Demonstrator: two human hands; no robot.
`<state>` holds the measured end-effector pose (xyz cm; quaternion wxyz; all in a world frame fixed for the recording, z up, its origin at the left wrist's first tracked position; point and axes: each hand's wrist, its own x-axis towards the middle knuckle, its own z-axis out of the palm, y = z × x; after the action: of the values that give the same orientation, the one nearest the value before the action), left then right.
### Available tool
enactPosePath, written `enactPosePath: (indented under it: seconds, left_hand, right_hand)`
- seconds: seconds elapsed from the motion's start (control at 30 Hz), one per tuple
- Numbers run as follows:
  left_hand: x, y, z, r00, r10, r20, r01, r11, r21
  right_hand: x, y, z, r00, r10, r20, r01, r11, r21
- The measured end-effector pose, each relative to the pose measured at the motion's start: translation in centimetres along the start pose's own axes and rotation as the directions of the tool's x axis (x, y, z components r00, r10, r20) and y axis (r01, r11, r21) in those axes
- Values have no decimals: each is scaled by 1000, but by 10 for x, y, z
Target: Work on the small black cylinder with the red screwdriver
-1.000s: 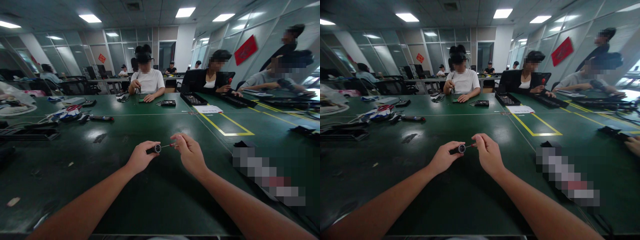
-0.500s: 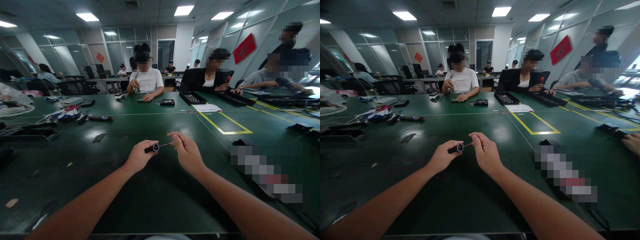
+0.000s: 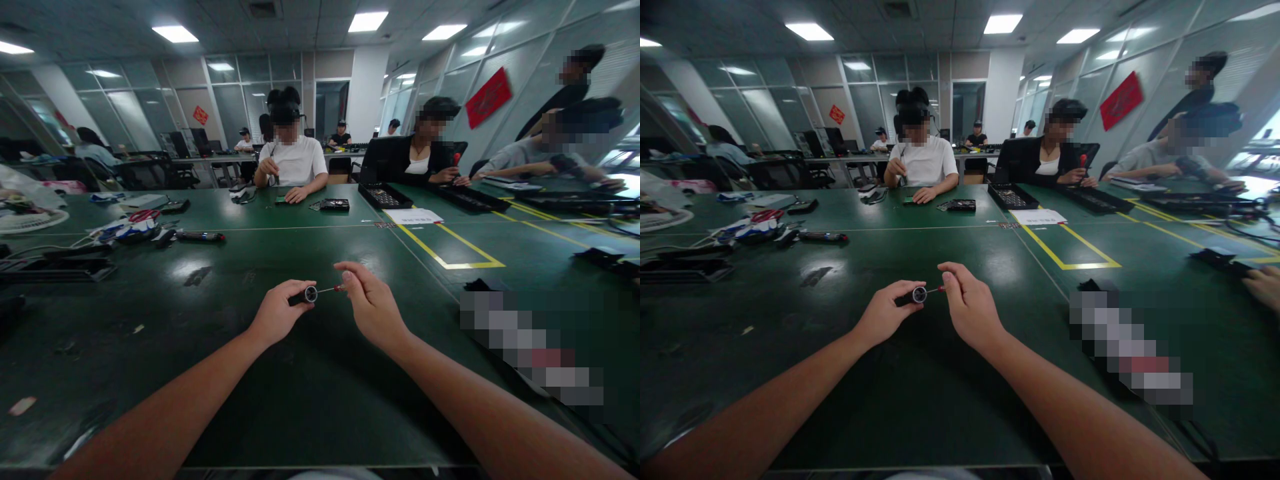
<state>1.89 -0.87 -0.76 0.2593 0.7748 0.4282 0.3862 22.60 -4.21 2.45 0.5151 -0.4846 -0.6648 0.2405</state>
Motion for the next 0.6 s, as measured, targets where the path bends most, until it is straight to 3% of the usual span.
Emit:
enactPosePath:
  seconds: [0.2,0.3,0.37,0.47,0.53,0.6]
  left_hand:
    - [-1,-3,0,1000,-6,2,6,1000,19]
    - [-1,2,-1,999,23,31,-26,997,72]
    - [0,7,-3,998,42,55,-48,993,110]
    - [2,11,-5,997,35,66,-43,992,121]
    - [2,11,-5,998,16,59,-23,994,107]
    - [2,9,-5,999,5,53,-10,995,96]
  right_hand:
    - [0,2,3,1000,8,-22,-7,998,64]
    - [6,5,4,991,103,-86,-88,984,157]
    - [13,10,3,959,269,-94,-224,915,337]
    - [21,18,1,849,521,86,-465,661,588]
    - [23,21,2,846,528,75,-454,640,620]
    - [22,21,3,888,460,-2,-367,711,600]
